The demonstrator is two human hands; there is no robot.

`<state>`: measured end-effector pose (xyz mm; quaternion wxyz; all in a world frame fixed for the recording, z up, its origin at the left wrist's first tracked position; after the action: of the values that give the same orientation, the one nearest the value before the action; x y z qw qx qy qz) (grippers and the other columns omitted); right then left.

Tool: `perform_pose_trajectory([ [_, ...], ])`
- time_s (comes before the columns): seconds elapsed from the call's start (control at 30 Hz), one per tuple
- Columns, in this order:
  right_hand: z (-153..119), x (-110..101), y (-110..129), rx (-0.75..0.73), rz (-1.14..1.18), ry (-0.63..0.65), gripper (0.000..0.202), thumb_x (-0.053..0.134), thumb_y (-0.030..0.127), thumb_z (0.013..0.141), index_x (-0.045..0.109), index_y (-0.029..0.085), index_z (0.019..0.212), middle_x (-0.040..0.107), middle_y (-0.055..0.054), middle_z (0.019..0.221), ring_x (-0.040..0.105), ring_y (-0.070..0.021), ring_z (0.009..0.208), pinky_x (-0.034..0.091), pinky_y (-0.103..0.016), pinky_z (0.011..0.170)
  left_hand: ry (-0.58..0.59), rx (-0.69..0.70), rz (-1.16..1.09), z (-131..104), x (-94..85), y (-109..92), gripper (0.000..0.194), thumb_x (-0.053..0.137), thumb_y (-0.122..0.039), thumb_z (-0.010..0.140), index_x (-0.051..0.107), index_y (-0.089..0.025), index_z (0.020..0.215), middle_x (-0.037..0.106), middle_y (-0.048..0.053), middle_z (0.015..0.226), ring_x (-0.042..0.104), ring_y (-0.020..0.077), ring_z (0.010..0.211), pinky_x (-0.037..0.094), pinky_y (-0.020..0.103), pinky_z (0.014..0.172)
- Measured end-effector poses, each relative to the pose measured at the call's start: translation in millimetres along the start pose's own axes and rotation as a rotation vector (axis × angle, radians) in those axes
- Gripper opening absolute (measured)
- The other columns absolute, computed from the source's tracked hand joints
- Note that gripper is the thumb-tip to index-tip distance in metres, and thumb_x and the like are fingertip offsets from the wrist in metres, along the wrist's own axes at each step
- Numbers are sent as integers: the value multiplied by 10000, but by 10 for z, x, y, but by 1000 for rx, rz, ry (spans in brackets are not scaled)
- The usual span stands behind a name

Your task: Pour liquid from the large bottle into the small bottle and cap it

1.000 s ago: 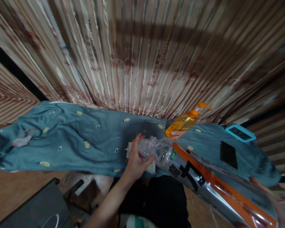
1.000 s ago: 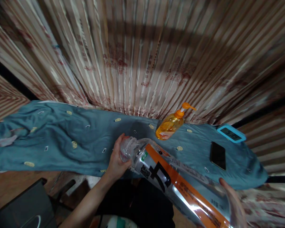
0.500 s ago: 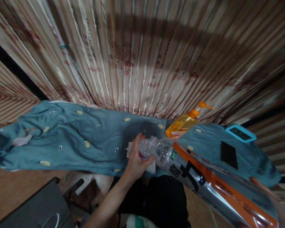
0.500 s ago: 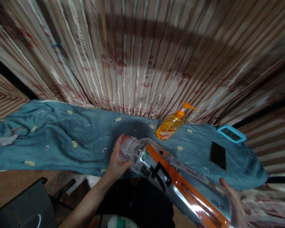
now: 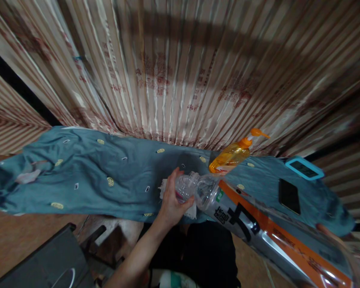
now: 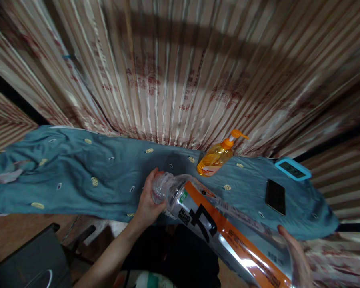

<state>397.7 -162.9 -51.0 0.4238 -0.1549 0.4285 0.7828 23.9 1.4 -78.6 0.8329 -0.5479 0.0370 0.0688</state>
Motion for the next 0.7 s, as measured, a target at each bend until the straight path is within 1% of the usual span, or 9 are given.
perform_pose_trajectory([
  [0.07, 4, -14, -20, 8, 1, 1, 1133, 929, 621, 581, 485, 319, 1579, 542, -149, 1509, 494, -566, 1362, 349, -833, 1101, 4, 0, -4, 0, 0, -3, 926, 838, -308, 793, 357, -235, 1581, 599, 161, 1499, 599, 339, 1413, 463, 546, 1220],
  [0.23, -17, -32, -32, 24, -2, 10, 1172, 949, 628, 546, 485, 335, 1581, 524, -134, 1557, 478, -573, 1383, 348, -832, 1108, 5, -13, 3, 2, -4, -1, 949, 849, -292, 781, 350, -244, 1586, 599, 160, 1503, 600, 339, 1413, 459, 547, 1224],
  [0.37, -23, -17, -10, 24, -6, 4, 1197, 938, 636, 553, 462, 303, 1599, 517, -155, 1558, 461, -594, 1392, 327, -850, 1107, 3, 3, 8, 3, -9, -4, 943, 841, -282, 786, 350, -252, 1590, 603, 151, 1498, 599, 329, 1410, 462, 541, 1222],
  [0.5, 13, -20, 5, 10, -6, 5, 1140, 946, 595, 557, 500, 306, 1566, 533, -157, 1531, 488, -586, 1363, 336, -838, 1113, 3, 2, 12, 3, -6, -1, 948, 840, -260, 779, 353, -244, 1593, 601, 154, 1497, 607, 330, 1398, 470, 534, 1215],
  [0.6, 45, -21, 30, 11, -6, 8, 1095, 935, 607, 579, 520, 304, 1546, 545, -153, 1515, 507, -569, 1352, 351, -823, 1118, -1, 4, 12, 4, -4, -3, 960, 852, -266, 768, 355, -242, 1590, 604, 155, 1491, 605, 338, 1402, 466, 539, 1217],
  [0.7, 54, 5, 114, 23, -4, -14, 1096, 923, 645, 587, 519, 311, 1550, 550, -155, 1509, 497, -573, 1369, 347, -819, 1130, 2, -3, 19, 8, -5, -11, 952, 850, -264, 772, 357, -244, 1585, 609, 153, 1484, 607, 336, 1402, 466, 538, 1218],
])
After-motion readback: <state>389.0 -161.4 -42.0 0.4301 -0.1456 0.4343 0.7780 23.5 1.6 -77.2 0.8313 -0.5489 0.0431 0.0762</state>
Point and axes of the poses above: each hand's wrist, its own z-axis towards the middle knuckle, its own x-axis out of the palm, y = z × x, the point moved 3 cm from there along z, towards the middle knuckle
